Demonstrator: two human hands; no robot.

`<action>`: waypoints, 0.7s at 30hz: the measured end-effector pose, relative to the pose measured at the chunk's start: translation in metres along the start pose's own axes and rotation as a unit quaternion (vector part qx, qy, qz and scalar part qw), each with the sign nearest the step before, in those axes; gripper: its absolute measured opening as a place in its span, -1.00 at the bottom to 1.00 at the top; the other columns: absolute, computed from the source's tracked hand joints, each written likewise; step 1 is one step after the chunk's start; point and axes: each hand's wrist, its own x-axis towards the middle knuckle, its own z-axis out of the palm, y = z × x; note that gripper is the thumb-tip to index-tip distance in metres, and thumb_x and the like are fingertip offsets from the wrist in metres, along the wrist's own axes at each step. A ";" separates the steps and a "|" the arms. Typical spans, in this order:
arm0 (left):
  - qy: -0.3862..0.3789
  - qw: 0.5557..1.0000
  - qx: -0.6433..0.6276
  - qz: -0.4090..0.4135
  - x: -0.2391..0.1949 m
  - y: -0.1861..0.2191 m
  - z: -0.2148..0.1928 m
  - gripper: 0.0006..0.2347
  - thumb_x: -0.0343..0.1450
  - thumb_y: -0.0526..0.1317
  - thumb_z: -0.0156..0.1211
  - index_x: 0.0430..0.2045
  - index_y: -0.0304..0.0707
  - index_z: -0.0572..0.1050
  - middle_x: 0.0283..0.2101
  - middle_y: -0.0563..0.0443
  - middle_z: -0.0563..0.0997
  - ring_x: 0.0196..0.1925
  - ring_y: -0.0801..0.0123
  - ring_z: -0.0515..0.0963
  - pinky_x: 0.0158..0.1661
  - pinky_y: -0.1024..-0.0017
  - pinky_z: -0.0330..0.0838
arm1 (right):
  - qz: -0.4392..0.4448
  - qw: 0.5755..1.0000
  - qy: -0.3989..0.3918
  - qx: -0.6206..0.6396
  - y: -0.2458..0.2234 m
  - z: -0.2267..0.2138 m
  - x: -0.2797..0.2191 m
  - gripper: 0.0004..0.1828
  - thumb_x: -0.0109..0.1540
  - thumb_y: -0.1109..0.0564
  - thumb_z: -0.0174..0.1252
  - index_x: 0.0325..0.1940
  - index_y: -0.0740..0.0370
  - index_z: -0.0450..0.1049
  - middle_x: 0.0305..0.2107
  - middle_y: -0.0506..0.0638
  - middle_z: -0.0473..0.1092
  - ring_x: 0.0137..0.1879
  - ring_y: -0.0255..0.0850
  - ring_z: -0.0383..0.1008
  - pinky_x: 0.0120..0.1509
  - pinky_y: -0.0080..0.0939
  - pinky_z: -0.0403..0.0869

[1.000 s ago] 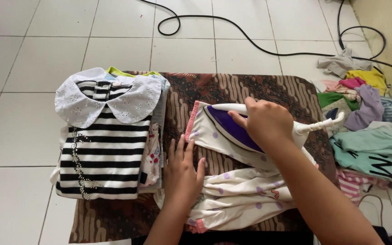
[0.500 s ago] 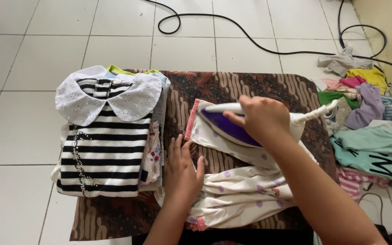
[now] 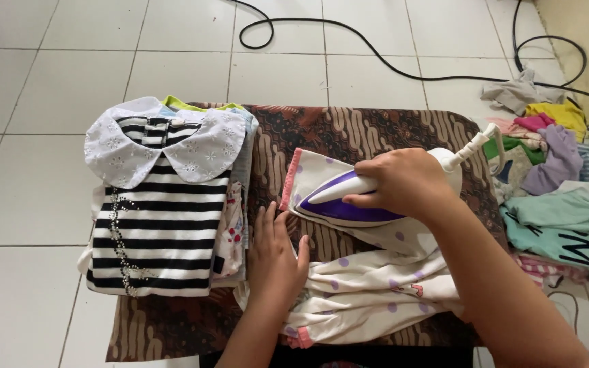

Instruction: The person irons several pieces of children's clothing on a low table and then folds them neatly.

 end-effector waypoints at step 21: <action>0.038 0.999 -0.020 0.008 0.000 -0.002 0.002 -0.24 0.46 0.00 0.08 0.46 0.01 -0.30 0.55 -0.08 -0.08 0.57 0.11 -0.13 0.37 -0.01 0.00 | 0.000 0.996 0.093 -0.008 -0.004 0.018 0.004 -0.37 0.24 -0.64 -0.03 -0.35 -0.12 0.47 -0.56 -0.25 0.48 -0.50 -0.25 0.51 -0.58 -0.19 0.35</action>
